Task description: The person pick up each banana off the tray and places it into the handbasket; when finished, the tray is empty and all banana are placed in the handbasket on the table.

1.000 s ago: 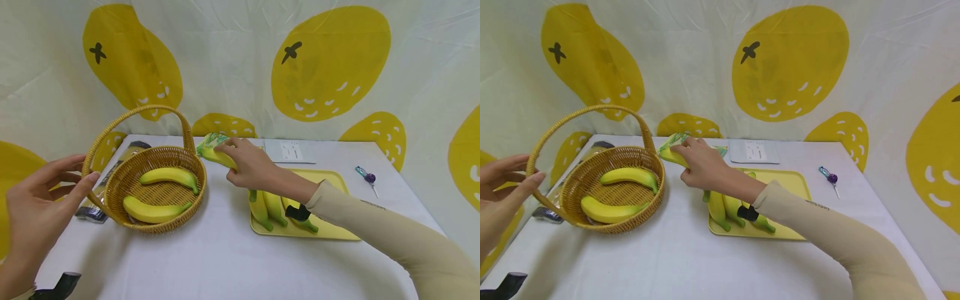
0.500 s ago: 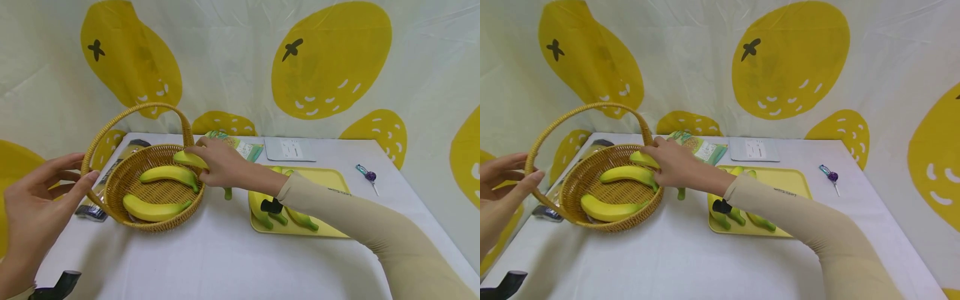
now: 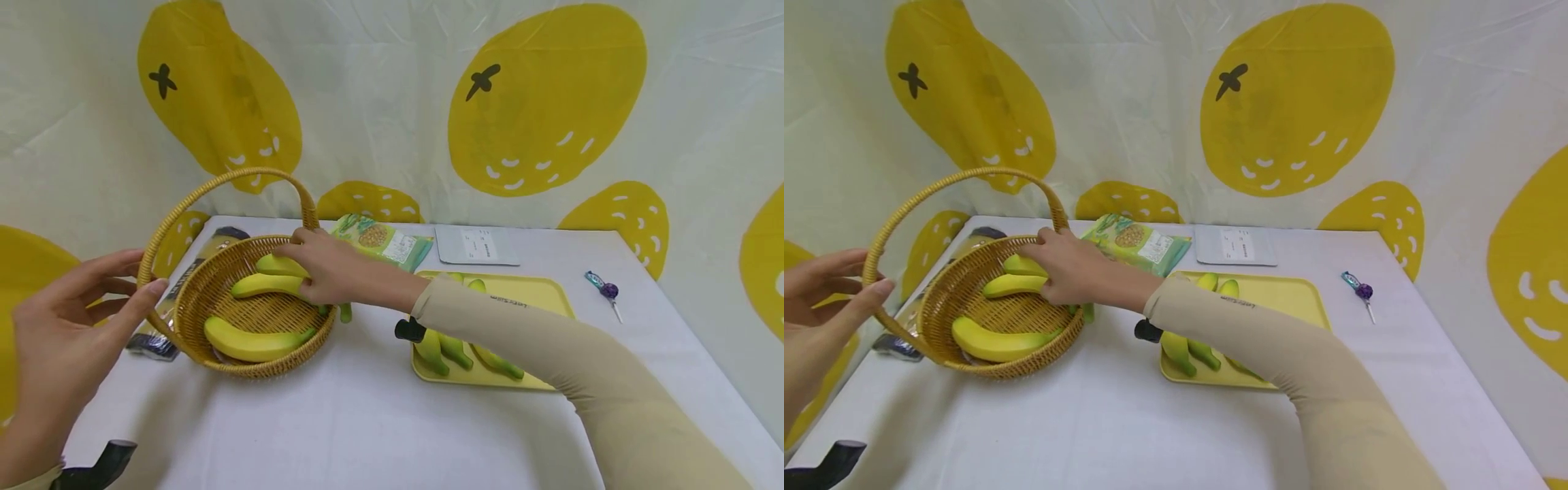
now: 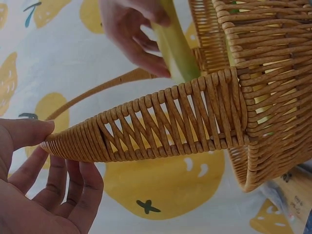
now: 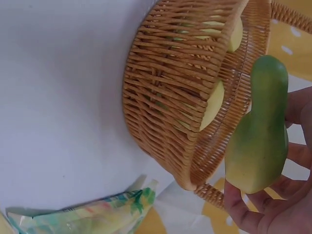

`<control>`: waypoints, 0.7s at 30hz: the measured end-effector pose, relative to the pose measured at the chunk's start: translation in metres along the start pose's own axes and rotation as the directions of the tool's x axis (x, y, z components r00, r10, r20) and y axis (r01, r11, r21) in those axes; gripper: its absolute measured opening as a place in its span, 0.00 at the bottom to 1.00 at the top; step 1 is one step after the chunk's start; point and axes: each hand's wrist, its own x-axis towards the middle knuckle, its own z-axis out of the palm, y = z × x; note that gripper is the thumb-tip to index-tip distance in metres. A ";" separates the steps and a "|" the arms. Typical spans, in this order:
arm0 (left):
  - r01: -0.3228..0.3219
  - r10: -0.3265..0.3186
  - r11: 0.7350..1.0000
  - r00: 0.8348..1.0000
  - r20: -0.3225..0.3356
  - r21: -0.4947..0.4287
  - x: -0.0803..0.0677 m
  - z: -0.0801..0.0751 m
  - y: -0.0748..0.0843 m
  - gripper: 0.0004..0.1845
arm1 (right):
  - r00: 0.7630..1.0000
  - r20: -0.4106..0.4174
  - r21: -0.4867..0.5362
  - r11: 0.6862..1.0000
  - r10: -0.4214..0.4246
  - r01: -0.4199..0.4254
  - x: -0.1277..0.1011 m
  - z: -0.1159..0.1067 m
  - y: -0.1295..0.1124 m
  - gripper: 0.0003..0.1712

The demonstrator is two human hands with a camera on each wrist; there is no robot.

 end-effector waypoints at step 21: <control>-0.004 0.004 1.000 1.000 -0.003 -0.001 0.000 0.001 -0.001 0.26 | 0.996 0.070 -0.027 0.997 -0.064 0.066 0.042 0.036 -0.017 0.40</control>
